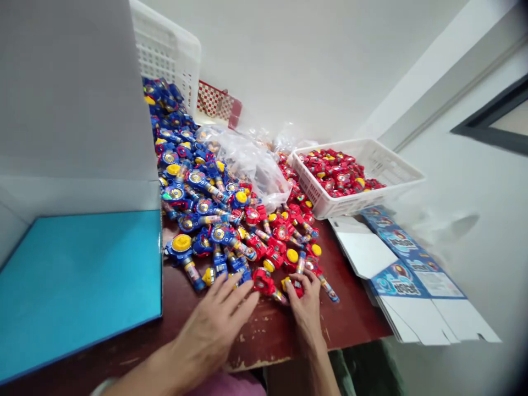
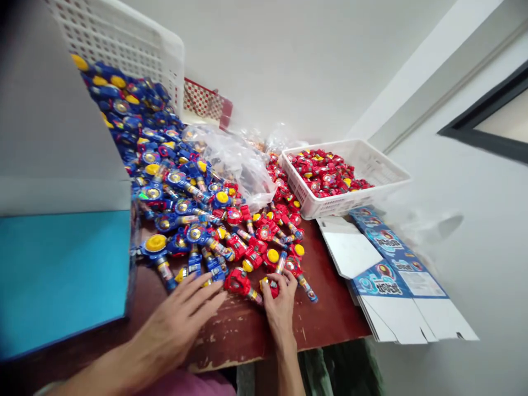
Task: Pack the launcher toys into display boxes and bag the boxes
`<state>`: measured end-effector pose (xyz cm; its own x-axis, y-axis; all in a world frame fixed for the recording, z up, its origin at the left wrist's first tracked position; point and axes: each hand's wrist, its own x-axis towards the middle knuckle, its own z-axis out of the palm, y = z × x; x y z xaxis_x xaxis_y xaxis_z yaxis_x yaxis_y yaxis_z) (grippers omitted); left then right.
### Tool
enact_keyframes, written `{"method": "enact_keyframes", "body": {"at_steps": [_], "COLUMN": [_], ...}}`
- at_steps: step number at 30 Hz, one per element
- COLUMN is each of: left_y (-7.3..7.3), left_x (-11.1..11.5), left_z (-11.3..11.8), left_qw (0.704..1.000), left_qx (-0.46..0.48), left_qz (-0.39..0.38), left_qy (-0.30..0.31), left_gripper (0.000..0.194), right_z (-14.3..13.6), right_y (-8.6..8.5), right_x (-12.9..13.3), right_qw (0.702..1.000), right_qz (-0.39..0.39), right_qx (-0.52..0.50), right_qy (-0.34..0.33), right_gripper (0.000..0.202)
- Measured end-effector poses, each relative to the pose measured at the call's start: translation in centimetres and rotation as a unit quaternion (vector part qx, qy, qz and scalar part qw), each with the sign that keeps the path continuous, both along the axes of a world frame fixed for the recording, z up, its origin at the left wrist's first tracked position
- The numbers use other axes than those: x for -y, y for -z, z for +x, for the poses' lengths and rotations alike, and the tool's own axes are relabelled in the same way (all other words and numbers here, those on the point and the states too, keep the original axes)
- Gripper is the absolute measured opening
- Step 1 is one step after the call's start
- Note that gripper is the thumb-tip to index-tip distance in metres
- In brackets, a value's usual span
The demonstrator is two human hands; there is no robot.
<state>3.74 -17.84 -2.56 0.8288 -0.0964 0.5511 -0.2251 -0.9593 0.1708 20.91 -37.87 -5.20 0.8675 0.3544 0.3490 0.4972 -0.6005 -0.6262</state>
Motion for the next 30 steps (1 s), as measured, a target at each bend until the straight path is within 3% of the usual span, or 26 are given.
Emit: {"method": "enact_keyframes", "body": {"at_steps": [5, 8, 11, 14, 17, 20, 23, 27, 28, 30], "left_y": [0.3, 0.5, 0.7, 0.3, -1.1, -3.4, -5.4, -5.5, -5.2, -4.5], "left_x": [2.4, 1.9, 1.6, 1.7, 1.6, 0.4, -1.5, -3.7, -4.2, -5.2], "left_z": [7.1, 8.4, 8.2, 7.4, 5.8, 3.1, 0.2, -3.1, -3.9, -5.7], "left_qw": [0.99, 0.99, 0.99, 0.991, 0.981, 0.938, 0.897, 0.871, 0.868, 0.864], "left_qx": [-0.138, -0.141, -0.133, -0.112, -0.102, -0.107, -0.121, -0.098, -0.079, -0.052], "left_qz": [0.029, 0.026, 0.024, -0.001, -0.126, -0.314, -0.416, -0.472, -0.481, -0.498], "left_qy": [0.006, 0.016, 0.029, 0.068, 0.105, 0.097, 0.082, 0.094, 0.091, 0.058], "left_gripper": [0.049, 0.035, 0.024, 0.02, 0.024, 0.029, 0.03, 0.037, 0.04, 0.042], "right_z": [0.2, 0.2, 0.4, 0.3, -0.6, -3.0, -5.6, -7.4, -7.4, -6.9], "right_y": [-0.4, -1.0, -1.6, -2.9, -5.8, -9.5, -11.7, -11.1, -10.7, -10.1], "right_x": [0.5, 2.1, 3.1, 2.9, 1.2, -1.4, -4.3, -8.2, -9.2, -11.2], "right_qw": [0.997, 0.975, 0.946, 0.931, 0.9, 0.829, 0.774, 0.708, 0.704, 0.726], "right_qz": [0.065, 0.174, 0.259, 0.303, 0.38, 0.483, 0.507, 0.425, 0.396, 0.327], "right_qx": [-0.052, -0.138, -0.192, -0.201, -0.213, -0.275, -0.351, -0.519, -0.539, -0.533], "right_qy": [-0.005, -0.023, -0.037, 0.003, 0.028, -0.058, -0.144, -0.221, -0.241, -0.286], "right_gripper": [0.035, 0.055, 0.067, 0.063, 0.062, 0.066, 0.062, 0.062, 0.062, 0.065]}}
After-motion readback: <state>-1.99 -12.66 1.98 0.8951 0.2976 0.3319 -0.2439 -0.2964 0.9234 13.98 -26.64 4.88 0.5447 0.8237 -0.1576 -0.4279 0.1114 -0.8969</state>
